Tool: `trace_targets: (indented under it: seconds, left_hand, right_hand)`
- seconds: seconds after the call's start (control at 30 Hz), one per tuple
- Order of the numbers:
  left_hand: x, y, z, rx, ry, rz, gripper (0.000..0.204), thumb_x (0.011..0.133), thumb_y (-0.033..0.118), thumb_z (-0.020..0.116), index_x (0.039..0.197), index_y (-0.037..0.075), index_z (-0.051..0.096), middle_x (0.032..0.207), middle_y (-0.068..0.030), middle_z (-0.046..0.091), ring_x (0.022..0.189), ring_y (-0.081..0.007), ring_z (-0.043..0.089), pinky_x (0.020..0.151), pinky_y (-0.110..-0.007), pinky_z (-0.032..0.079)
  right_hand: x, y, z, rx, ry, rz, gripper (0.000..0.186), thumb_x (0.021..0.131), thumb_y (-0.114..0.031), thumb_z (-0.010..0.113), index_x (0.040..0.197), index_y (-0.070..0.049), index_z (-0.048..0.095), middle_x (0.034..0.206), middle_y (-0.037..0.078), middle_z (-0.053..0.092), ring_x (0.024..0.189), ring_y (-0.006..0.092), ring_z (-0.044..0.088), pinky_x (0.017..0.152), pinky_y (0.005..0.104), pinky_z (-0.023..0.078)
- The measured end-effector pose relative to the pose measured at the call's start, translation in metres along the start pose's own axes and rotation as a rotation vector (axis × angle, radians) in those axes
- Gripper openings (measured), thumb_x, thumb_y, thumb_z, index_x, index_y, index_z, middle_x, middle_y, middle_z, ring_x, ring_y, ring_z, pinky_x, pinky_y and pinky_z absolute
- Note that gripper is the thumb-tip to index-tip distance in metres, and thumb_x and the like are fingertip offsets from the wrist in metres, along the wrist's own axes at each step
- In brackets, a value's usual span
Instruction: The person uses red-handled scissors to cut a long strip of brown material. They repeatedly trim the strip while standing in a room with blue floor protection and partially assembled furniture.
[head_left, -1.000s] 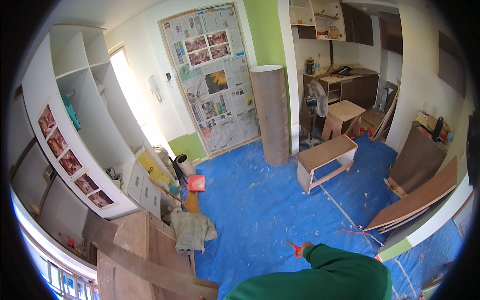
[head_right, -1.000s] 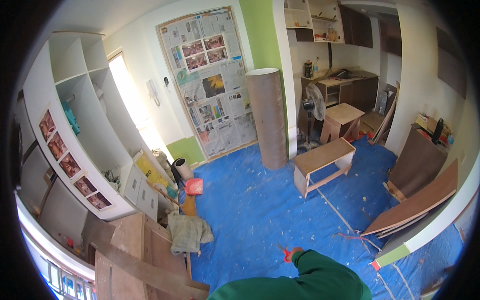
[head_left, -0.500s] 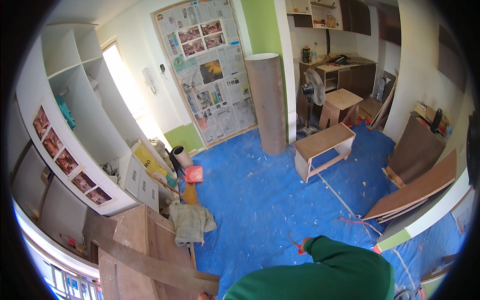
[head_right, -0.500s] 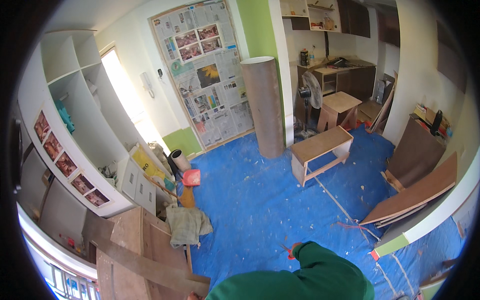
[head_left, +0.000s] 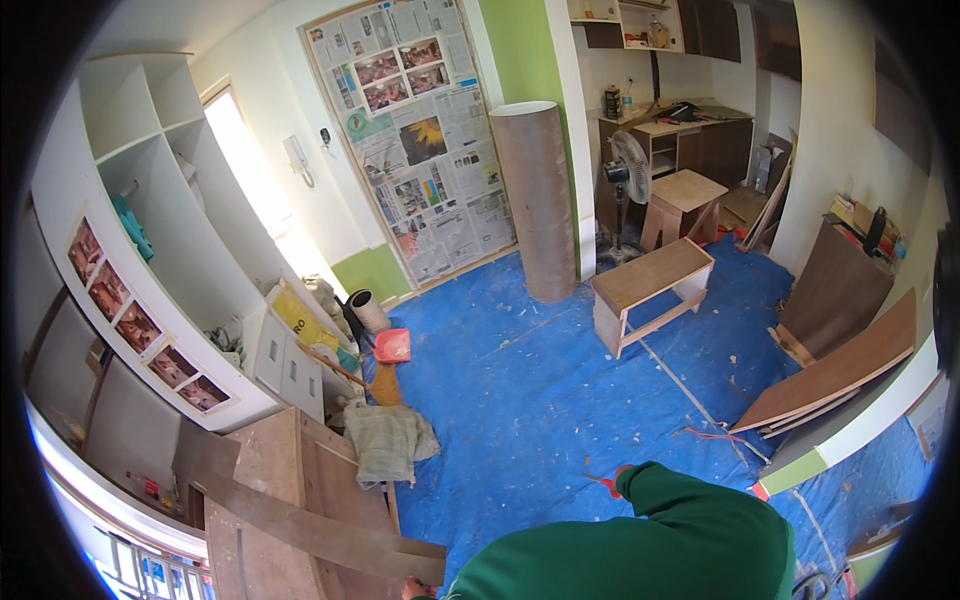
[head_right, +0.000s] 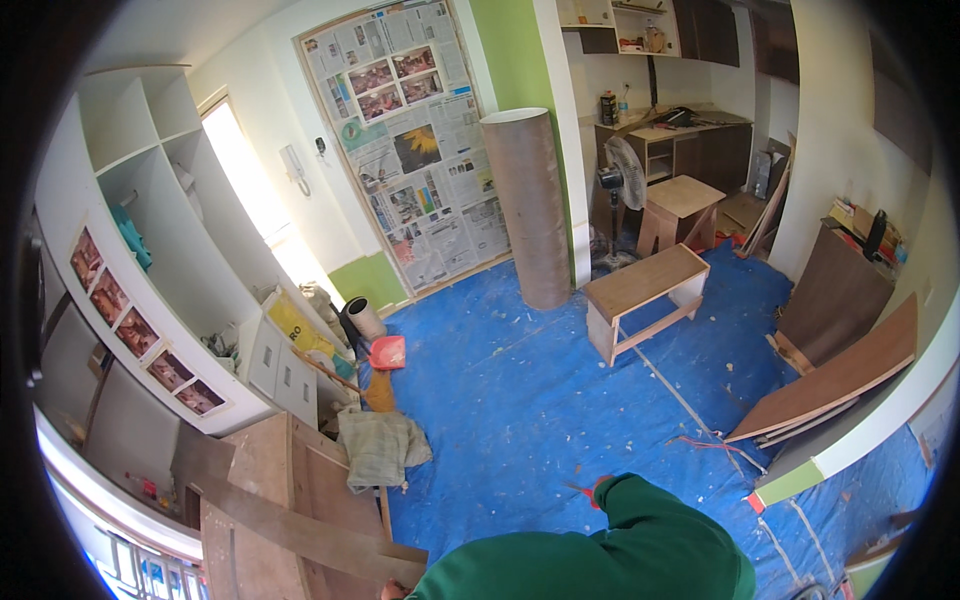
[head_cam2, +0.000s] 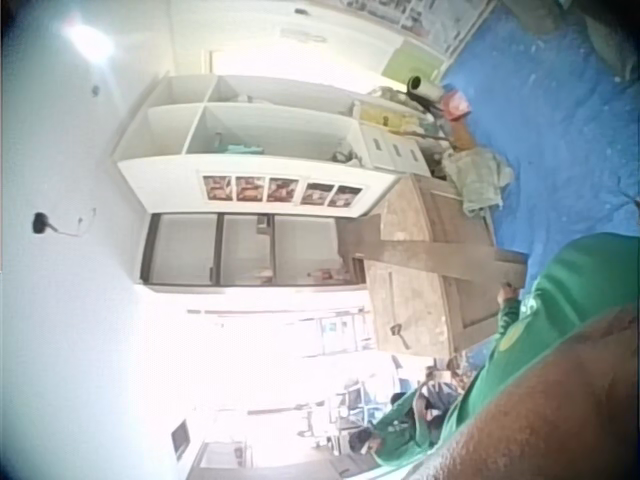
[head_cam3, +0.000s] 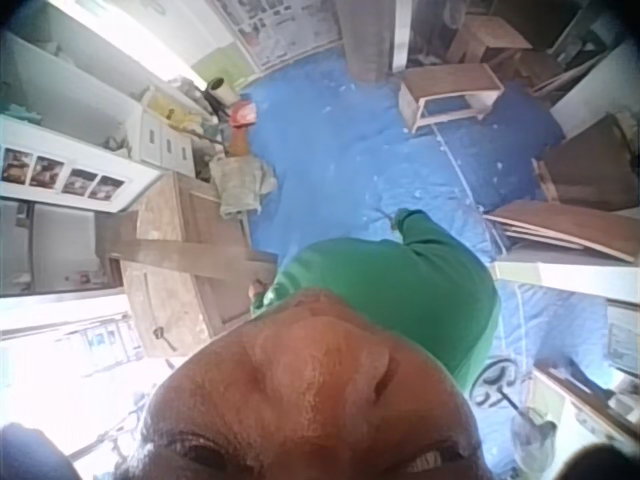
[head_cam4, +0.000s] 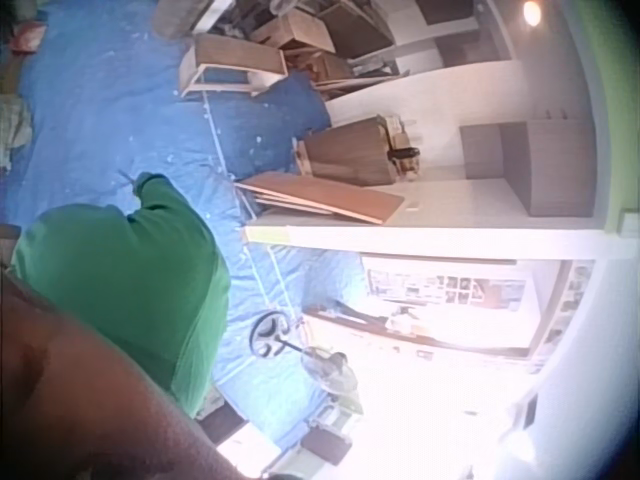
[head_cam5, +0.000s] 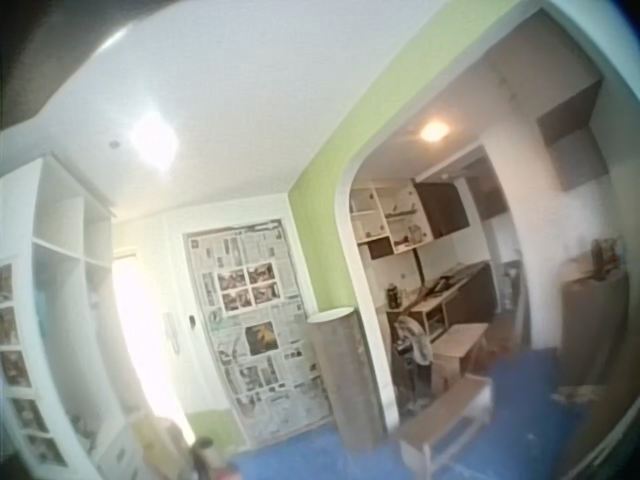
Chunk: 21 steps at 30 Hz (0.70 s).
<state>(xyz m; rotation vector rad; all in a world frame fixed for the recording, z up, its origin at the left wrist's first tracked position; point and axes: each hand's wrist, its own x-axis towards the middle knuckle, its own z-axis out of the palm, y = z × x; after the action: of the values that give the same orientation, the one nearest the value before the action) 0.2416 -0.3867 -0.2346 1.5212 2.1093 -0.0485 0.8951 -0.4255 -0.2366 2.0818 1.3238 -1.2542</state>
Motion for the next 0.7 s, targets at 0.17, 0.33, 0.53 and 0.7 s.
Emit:
trace_targets:
  seconds: [0.17,0.33,0.53,0.7]
  left_hand:
    - [-0.035,0.038,-0.02,0.146,0.024,0.03,0.033,0.085,0.034,0.057,0.099,0.005,0.067,0.1,-0.022,0.067,0.096,-0.0395,0.063,0.08,-0.049,0.05]
    - [-0.025,0.018,-0.014,0.079,0.066,0.093,0.034,0.084,0.033,0.056,0.102,0.006,0.066,0.099,-0.0224,0.067,0.094,-0.0406,0.063,0.08,-0.05,0.05]
    - [0.008,-0.007,0.041,-0.925,0.077,-0.162,0.025,0.09,0.027,0.05,0.087,0.004,0.06,0.086,-0.0158,0.064,0.083,-0.0308,0.064,0.069,-0.044,0.055]
    - [0.012,-0.017,0.049,-1.025,0.068,-0.165,0.029,0.093,0.024,0.047,0.075,0.002,0.054,0.072,-0.0133,0.057,0.071,-0.0268,0.062,0.053,-0.042,0.055]
  right_hand:
    - [0.002,-0.003,0.005,0.139,-0.062,0.023,0.035,0.071,-0.043,0.068,0.09,-0.014,0.073,0.084,0.012,0.067,0.076,0.0255,0.065,0.067,0.0398,0.05]
    - [0.004,-0.003,0.01,0.18,-0.118,0.047,0.034,0.071,-0.041,0.068,0.089,-0.013,0.072,0.083,0.012,0.067,0.075,0.025,0.064,0.066,0.04,0.05]
    - [0.002,0.005,0.016,0.207,-0.171,0.088,0.033,0.072,-0.04,0.067,0.089,-0.012,0.072,0.082,0.011,0.067,0.074,0.0244,0.064,0.065,0.0402,0.05]
    - [0.002,0.009,0.017,0.229,-0.201,0.107,0.031,0.073,-0.039,0.067,0.088,-0.012,0.072,0.082,0.011,0.067,0.073,0.024,0.064,0.064,0.0404,0.05]
